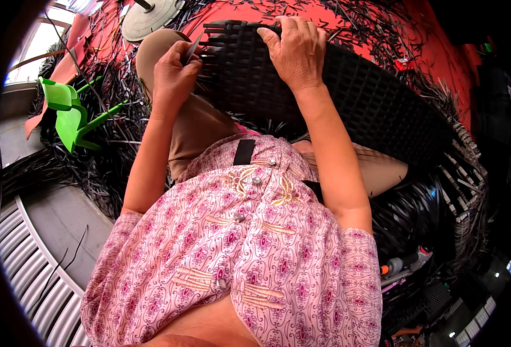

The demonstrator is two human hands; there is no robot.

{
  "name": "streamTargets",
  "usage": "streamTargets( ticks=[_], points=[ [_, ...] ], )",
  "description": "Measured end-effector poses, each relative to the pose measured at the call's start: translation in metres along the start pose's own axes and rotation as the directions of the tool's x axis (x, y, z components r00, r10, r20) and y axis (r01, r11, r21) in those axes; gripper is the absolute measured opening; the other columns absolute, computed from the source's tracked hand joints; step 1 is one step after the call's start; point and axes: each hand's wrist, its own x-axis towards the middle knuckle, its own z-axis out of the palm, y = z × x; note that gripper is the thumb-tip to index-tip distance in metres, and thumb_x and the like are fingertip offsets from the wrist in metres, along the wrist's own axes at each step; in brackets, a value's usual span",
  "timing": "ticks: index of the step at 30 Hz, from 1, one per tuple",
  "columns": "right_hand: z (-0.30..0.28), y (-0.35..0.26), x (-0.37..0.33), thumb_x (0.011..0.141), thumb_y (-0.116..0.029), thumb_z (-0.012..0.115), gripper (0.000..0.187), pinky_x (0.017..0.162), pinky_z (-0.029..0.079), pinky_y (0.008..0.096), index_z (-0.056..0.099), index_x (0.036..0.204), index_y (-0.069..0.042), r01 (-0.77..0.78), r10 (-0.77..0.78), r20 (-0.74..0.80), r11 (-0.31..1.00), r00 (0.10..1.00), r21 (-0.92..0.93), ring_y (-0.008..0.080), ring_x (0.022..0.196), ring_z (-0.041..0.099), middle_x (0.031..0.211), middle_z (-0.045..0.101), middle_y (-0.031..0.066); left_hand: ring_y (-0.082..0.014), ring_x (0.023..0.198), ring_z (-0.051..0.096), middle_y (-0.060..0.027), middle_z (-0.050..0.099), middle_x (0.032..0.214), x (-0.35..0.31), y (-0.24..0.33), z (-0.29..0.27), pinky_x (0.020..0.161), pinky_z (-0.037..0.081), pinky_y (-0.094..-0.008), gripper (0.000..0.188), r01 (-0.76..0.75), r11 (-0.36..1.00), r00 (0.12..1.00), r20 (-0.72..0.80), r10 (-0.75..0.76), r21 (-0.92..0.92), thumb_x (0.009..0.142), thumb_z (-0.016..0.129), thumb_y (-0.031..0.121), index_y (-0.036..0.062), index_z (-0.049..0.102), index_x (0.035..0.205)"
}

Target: The person sits on the floor and weaves a black plastic mat using thin black strips. They use a pair of scissors to cut the strips and a metal tool to tuck the ends into the weave.

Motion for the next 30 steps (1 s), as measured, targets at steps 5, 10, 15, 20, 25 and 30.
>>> streamTargets(
  ticks=[5,10,15,20,25,30],
  points=[
    [0.010,0.004,-0.003,0.094,-0.059,0.063,0.051,0.078,0.045,0.0441,0.063,0.081,-0.009,0.003,-0.001,0.050,0.999,0.999,-0.040,0.0285,0.079,0.065,0.076,0.067,0.0073,-0.0283,0.077,0.069,-0.0133,0.069,0.082,-0.005,0.009,0.005,0.076,0.053,-0.0383,0.017,0.013,0.985,0.998,-0.057,-0.004,0.173,0.085,0.066,0.015,0.0071,0.067,0.101],
    [0.011,0.007,-0.004,0.093,-0.059,0.064,0.052,0.077,0.046,0.0444,0.063,0.079,-0.009,0.017,-0.015,0.026,0.998,1.000,-0.059,0.0285,0.078,0.065,0.077,0.067,0.0070,-0.0387,0.089,0.070,-0.0170,0.072,0.087,-0.001,0.010,0.006,0.079,0.052,-0.0468,0.018,-0.001,0.959,0.998,-0.064,0.020,0.285,0.087,0.064,0.018,0.0082,0.066,0.101],
    [0.005,0.003,-0.001,0.098,-0.062,0.055,0.054,0.083,0.047,0.0442,0.067,0.092,-0.010,-0.034,0.047,0.152,0.995,0.987,-0.090,0.0280,0.088,0.067,0.088,0.070,0.0064,-0.0399,0.092,0.070,-0.0167,0.073,0.092,0.007,-0.016,-0.007,0.083,0.052,-0.0487,0.019,-0.023,0.897,0.967,-0.218,0.132,0.441,0.089,0.064,0.020,0.0094,0.066,0.104],
    [0.006,0.007,0.000,0.095,-0.062,0.060,0.055,0.079,0.047,0.0444,0.065,0.084,-0.008,-0.001,0.009,0.112,0.998,0.994,-0.069,0.0282,0.082,0.068,0.083,0.069,0.0074,-0.0410,0.089,0.070,-0.0182,0.072,0.090,0.030,-0.061,-0.076,0.079,0.053,-0.0512,0.020,0.044,0.828,0.953,-0.272,0.133,0.560,0.088,0.063,0.021,0.0082,0.064,0.103],
    [0.004,0.004,-0.001,0.096,-0.062,0.058,0.054,0.081,0.047,0.0440,0.065,0.085,-0.009,-0.004,0.010,0.111,0.999,0.994,-0.054,0.0283,0.085,0.068,0.083,0.069,0.0075,-0.0404,0.092,0.071,-0.0196,0.073,0.092,0.063,-0.113,-0.156,0.082,0.054,-0.0510,0.016,0.203,0.708,0.902,-0.410,0.133,0.676,0.085,0.062,0.020,0.0085,0.063,0.096],
    [0.005,0.003,0.001,0.097,-0.061,0.057,0.053,0.078,0.046,0.0434,0.062,0.084,-0.010,0.013,-0.005,0.101,0.997,0.995,-0.077,0.0278,0.082,0.066,0.081,0.067,0.0063,-0.0359,0.100,0.070,-0.0154,0.073,0.097,0.074,-0.128,-0.158,0.088,0.054,-0.0463,0.025,0.186,0.689,0.951,-0.305,0.053,0.701,0.089,0.065,0.026,0.0128,0.071,0.109]
  ],
)
